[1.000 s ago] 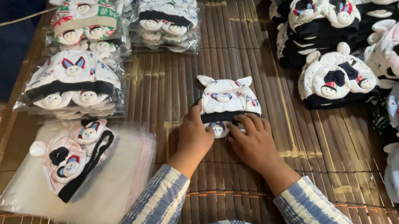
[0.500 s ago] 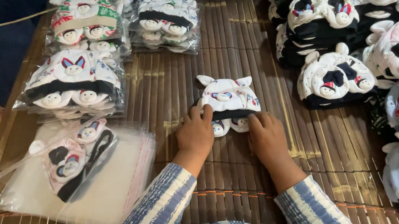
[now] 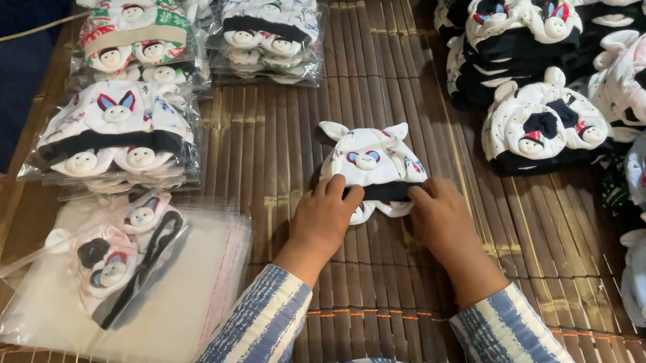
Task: Packaging baby hats into individual plastic bags on a floor mat
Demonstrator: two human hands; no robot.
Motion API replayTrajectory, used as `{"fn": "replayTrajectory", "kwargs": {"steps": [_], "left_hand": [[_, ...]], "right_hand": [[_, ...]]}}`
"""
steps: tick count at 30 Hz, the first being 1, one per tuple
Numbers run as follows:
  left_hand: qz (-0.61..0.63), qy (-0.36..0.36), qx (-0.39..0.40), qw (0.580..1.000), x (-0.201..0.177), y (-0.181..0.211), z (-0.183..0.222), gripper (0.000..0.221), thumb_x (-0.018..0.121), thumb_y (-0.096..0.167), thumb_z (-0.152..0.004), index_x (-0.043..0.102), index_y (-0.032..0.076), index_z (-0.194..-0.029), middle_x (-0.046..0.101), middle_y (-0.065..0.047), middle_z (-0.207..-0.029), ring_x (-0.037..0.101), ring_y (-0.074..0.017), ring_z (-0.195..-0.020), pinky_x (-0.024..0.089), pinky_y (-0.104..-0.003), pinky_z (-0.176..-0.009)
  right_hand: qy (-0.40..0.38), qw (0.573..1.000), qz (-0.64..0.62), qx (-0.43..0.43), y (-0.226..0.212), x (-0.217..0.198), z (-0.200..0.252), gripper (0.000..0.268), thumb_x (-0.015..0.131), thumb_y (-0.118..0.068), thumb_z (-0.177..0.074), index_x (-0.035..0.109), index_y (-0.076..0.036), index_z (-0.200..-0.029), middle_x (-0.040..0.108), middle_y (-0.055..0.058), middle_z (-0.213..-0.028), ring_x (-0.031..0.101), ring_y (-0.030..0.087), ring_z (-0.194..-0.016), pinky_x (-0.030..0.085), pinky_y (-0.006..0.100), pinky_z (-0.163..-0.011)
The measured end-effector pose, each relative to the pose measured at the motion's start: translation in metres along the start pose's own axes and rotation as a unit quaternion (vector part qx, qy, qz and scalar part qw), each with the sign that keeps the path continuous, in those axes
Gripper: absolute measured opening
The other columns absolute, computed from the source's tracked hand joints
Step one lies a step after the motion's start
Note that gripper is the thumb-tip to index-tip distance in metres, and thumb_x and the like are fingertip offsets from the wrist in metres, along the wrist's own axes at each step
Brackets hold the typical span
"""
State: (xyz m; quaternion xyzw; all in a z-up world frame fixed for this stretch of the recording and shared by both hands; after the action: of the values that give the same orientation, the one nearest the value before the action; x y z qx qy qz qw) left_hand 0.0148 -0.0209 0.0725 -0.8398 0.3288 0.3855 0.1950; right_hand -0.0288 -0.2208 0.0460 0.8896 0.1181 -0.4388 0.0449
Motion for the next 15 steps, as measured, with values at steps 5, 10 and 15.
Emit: {"fn": "replayTrajectory", "kwargs": {"steps": [5, 10, 15], "left_hand": [[0.128, -0.085, -0.028, 0.988, -0.009, -0.003, -0.005, 0.027, 0.057, -0.002, -0.085, 0.063, 0.014, -0.105, 0.051, -0.009, -0.09, 0.058, -0.0326, -0.073, 0.051, -0.042, -0.059], [0.265, -0.078, -0.114, 0.954, 0.006, -0.027, -0.015, 0.026, 0.055, 0.004, -0.081, 0.06, 0.012, -0.105, 0.056, -0.013, -0.097, 0.064, -0.0435, -0.089, 0.055, -0.052, -0.077], [0.169, 0.019, -0.097, 0.981, 0.024, -0.02, -0.034, 0.045, 0.052, 0.017, -0.097, 0.056, 0.001, -0.139, 0.058, -0.024, -0.136, 0.054, -0.0418, -0.131, 0.045, -0.053, -0.107]], "right_hand": [[-0.086, 0.994, 0.046, 0.054, 0.014, 0.012, 0.002, 0.024, 0.074, -0.022, -0.07, 0.062, -0.022, -0.091, 0.055, 0.005, -0.09, 0.06, 0.032, -0.083, 0.053, 0.047, -0.064], [-0.121, 0.989, 0.042, 0.078, 0.011, -0.009, -0.031, 0.017, 0.072, -0.027, -0.07, 0.067, -0.021, -0.085, 0.057, 0.004, -0.091, 0.06, 0.032, -0.09, 0.053, 0.047, -0.064], [0.036, 0.998, -0.033, -0.044, -0.032, -0.027, -0.078, 0.031, 0.069, -0.021, -0.09, 0.068, -0.015, -0.12, 0.068, 0.011, -0.12, 0.066, 0.034, -0.115, 0.054, 0.043, -0.092]]}}
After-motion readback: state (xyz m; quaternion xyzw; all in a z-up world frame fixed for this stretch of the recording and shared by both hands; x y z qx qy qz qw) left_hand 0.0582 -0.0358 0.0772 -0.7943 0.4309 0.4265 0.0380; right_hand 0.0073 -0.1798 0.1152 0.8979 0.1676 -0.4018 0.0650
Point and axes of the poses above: each hand's wrist, its own z-axis away from the middle knuckle, its own x-axis out of the palm, y = z × x, the point moved 5 cm from there along -z, towards the middle knuckle
